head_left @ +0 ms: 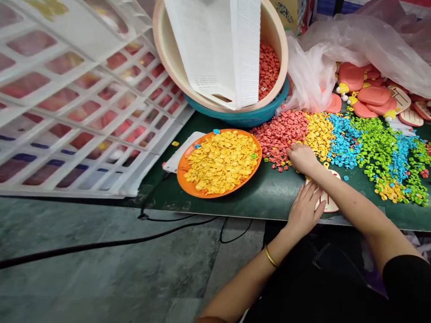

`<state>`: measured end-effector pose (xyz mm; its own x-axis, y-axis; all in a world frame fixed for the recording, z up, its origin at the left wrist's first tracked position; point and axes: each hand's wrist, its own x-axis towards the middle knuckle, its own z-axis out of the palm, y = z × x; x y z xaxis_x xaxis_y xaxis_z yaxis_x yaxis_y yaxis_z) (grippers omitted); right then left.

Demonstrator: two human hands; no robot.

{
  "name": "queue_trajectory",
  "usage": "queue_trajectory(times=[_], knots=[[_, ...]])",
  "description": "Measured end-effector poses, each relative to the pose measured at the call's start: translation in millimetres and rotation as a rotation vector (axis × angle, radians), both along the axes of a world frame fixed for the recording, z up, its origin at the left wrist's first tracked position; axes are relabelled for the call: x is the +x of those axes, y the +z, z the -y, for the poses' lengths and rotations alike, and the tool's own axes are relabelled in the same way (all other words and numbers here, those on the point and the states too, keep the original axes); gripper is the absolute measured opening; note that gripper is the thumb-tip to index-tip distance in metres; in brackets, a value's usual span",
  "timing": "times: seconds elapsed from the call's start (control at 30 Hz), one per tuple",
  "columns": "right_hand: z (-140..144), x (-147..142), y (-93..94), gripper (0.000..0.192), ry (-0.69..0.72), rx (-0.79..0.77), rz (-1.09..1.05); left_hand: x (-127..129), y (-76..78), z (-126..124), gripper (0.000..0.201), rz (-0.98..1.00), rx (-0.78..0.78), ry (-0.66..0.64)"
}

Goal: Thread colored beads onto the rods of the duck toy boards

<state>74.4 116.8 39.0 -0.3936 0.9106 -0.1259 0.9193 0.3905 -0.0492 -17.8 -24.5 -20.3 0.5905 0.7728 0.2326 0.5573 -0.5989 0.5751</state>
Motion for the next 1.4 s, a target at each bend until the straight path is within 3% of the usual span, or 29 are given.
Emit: queue_trajectory(times=[0.1,0.2,0.33,0.47,0.67,0.8,0.93,1.07,1.2,1.3,1.4], knots=[[-7,-8,-2.3,0.032,0.021,0.045,-0.027,1,-0.1,0,0.047,-0.012,-0.008,0.001],[4,9,0.2,0.027,-0.016,0.163,-0.126,-3,2.2,-3,0.047,-0.014,-0.031,-0.010],[62,72,-1.6,0.025,-0.210,0.382,-0.414,-10,5.0,-9,0.047,0.019,-0.067,-0.062],[123,114,-23.9,0.022,-0.309,0.448,-0.580,-12,4.4,-15,0.049,0.059,-0.060,-0.072],[135,109,-53.7,0.030,-0.309,0.442,-0.503,-10,4.0,-14,0.052,0.012,-0.023,-0.124],[132,113,-50.0,0.032,-0.282,0.426,-0.495,-12,2.8,-8,0.052,-0.026,-0.006,-0.111],[141,119,-39.4,0.027,-0.194,0.297,-0.557,-10,0.3,-5,0.056,-0.042,0.018,-0.072],[156,106,-42.1,0.028,-0.212,0.255,-0.652,-6,-3.0,-5,0.064,-0.015,0.035,-0.067],[136,85,-42.3,0.029,-0.228,0.229,-0.755,-4,-3.2,-9,0.076,0.001,0.023,-0.026],[87,70,-28.7,0.023,-0.369,0.247,-0.723,-4,0.9,-14,0.073,-0.057,0.011,-0.010],[33,49,-14.4,0.019,-0.464,0.179,-0.506,-4,4.3,-18,0.057,-0.109,0.017,-0.062]])
